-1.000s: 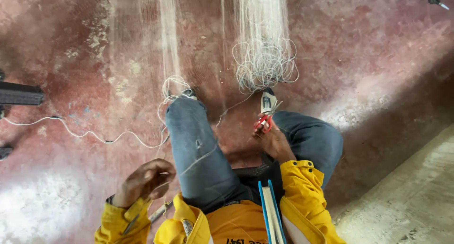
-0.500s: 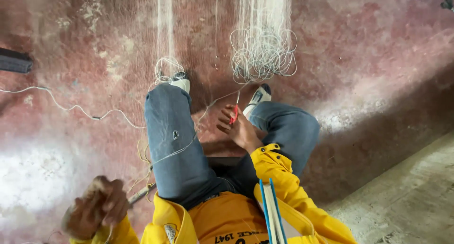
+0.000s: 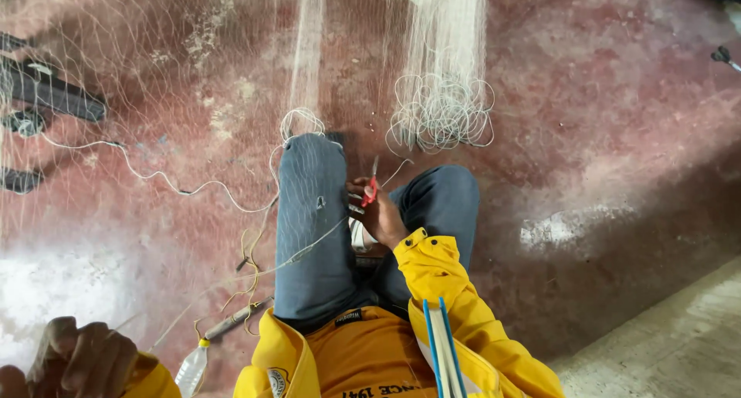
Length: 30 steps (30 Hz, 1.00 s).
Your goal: Repairing a fishing net by cutting strands with scissors and manipulating the mesh with a small tool.
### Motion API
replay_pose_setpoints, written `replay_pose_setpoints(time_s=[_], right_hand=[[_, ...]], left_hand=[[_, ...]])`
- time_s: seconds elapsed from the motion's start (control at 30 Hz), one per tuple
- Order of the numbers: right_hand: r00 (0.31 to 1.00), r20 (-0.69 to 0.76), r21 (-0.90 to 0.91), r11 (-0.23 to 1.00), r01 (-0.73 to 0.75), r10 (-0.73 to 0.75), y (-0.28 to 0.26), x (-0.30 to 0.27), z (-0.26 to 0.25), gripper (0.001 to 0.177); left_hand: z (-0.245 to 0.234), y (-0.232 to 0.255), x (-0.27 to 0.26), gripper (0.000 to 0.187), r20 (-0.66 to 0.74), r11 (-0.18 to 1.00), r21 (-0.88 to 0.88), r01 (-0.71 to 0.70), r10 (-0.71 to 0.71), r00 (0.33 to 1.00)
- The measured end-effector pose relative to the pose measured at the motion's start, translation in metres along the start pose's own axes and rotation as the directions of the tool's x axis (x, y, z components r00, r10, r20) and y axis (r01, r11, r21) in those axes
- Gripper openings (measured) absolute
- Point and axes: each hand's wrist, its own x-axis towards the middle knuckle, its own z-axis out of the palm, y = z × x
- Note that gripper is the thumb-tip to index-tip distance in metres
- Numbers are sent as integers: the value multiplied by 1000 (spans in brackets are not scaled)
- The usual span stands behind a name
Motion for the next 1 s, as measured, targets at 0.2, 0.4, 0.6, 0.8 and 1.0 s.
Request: replay_pose_setpoints(time_s=[0.2,0.4,0.6,0.8,1.0], right_hand=[[974,50,335,922,193,-222,-31,-20,-3,19],[972,40,306,928,211,-234,-24,-31,-31,22],[981,-72,37,983,181,-178,-14,-22,-34,17],[989,-66,-218,969,114,-131,-15,-24,-18,17],[981,-179,-213,970,-117,79,-16,-21,-21,14]], left_hand=[[-66,-10,-6,26,-75,998,-62,-29,24,997],[-126,-35,14,21,-406,988,-100,-115,65,912],[-190,-65,20,19,-605,962,-149,-227,92,791],[-216,-83,19,25,-792,927,-96,-363,150,592],[-254,-83,6,8,-920,995,31,-93,65,386]])
